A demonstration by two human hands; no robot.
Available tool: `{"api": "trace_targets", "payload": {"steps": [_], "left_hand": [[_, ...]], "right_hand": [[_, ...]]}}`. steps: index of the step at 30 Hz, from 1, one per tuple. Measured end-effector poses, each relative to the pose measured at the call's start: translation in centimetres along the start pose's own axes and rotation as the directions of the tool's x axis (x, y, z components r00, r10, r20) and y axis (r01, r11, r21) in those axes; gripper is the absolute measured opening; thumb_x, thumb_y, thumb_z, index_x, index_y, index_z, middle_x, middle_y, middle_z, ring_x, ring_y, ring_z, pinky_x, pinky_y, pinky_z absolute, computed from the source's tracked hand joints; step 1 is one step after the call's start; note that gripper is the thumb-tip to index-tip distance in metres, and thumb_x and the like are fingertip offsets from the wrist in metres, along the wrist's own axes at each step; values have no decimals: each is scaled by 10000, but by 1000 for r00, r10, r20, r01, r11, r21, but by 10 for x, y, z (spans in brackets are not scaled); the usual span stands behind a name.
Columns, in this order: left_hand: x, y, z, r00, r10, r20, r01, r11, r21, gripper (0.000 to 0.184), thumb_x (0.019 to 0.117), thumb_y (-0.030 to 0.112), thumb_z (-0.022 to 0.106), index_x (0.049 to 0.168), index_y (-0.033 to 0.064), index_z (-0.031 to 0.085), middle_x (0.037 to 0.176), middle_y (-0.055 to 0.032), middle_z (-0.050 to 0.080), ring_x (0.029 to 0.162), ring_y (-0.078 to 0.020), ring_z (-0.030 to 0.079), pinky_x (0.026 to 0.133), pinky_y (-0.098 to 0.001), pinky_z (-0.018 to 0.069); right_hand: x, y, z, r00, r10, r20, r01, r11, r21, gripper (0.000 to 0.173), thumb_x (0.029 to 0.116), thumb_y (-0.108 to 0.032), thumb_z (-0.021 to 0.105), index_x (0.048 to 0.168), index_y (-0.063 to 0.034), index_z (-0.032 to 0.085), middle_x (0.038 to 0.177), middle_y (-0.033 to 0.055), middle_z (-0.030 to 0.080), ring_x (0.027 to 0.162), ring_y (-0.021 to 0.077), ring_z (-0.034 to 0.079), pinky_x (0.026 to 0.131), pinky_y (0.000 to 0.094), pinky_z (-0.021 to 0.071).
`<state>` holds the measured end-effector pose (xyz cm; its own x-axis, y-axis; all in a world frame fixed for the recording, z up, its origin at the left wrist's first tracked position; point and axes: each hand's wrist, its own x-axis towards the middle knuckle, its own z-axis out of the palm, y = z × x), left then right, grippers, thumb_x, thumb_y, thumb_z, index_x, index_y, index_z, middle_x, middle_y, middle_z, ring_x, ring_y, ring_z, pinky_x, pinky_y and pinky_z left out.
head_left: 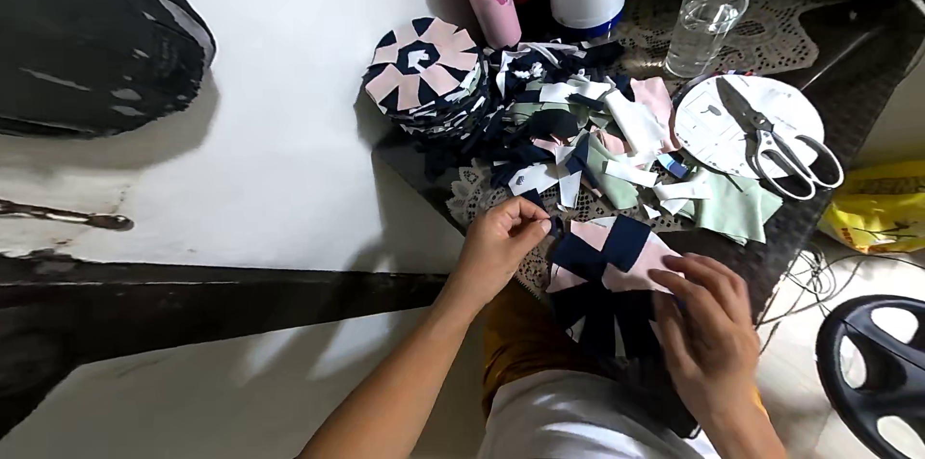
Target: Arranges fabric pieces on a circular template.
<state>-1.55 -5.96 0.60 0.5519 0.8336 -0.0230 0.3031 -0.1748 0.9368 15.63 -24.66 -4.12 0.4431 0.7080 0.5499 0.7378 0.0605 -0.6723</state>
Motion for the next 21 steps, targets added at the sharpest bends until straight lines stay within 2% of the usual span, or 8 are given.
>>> {"api": "trace_targets", "payload": {"steps": [2,4,7,8,10,12,15,21], "left_hand": [[-9,15,-2,997,-51,61,58,993,-103,47,952,56,631,931,78,668,821,51,686,782,-29,667,771,-210,569],[-19,24,-3,991,-54,121,76,981,-181,89,954,53,610,910,104,667,810,77,678,783,-19,660,773,-198,561],[-32,30,-3,981,-23,192,73,963,-260,95,963,63,606,913,116,667,814,88,682,787,-10,667,770,-192,569],[-35,31,-3,979,-9,205,67,957,-282,91,963,64,608,916,115,666,821,88,680,788,-13,667,773,-195,574],[-42,32,-2,976,6,217,64,947,-314,87,963,61,615,921,119,666,822,93,685,786,-11,673,773,-195,578],[-48,30,-1,974,8,226,71,939,-337,81,964,71,623,923,123,670,820,92,688,782,-11,671,766,-190,573],[-57,25,1,975,21,220,61,932,-356,59,964,92,638,938,122,682,835,88,693,790,-14,670,768,-193,572],[-79,8,11,948,170,268,-61,926,-372,53,955,157,683,950,111,707,875,116,679,797,45,627,715,-148,536]], "right_hand": [[10,-11,10,999,12,48,-17,995,100,235,1009,-238,568,1098,-129,755,1194,92,717,1230,268,594,1014,450,451],[20,-22,17,992,46,116,-70,974,214,293,1002,-268,578,1159,-88,748,1237,104,708,1249,259,594,1046,450,451],[31,-36,19,946,142,292,-244,904,350,422,954,-318,643,1273,-45,695,1276,100,684,1214,183,601,1023,356,480],[33,-39,18,925,167,341,-295,881,369,407,946,-310,653,1260,-55,697,1247,79,686,1172,142,608,985,310,489],[34,-41,18,915,172,364,-314,871,377,293,935,-258,655,1157,-84,732,1160,43,699,1093,92,617,910,250,496],[31,-42,17,933,128,336,-246,908,339,227,932,-237,647,1082,-102,751,1117,36,706,1066,105,618,884,265,496],[25,-46,15,958,29,286,-98,968,230,224,935,-254,628,1041,-110,763,1087,61,720,1038,189,641,861,374,505],[18,-49,8,958,-126,259,116,992,55,154,910,-174,621,885,-134,768,960,33,729,918,189,657,753,336,517]]}}
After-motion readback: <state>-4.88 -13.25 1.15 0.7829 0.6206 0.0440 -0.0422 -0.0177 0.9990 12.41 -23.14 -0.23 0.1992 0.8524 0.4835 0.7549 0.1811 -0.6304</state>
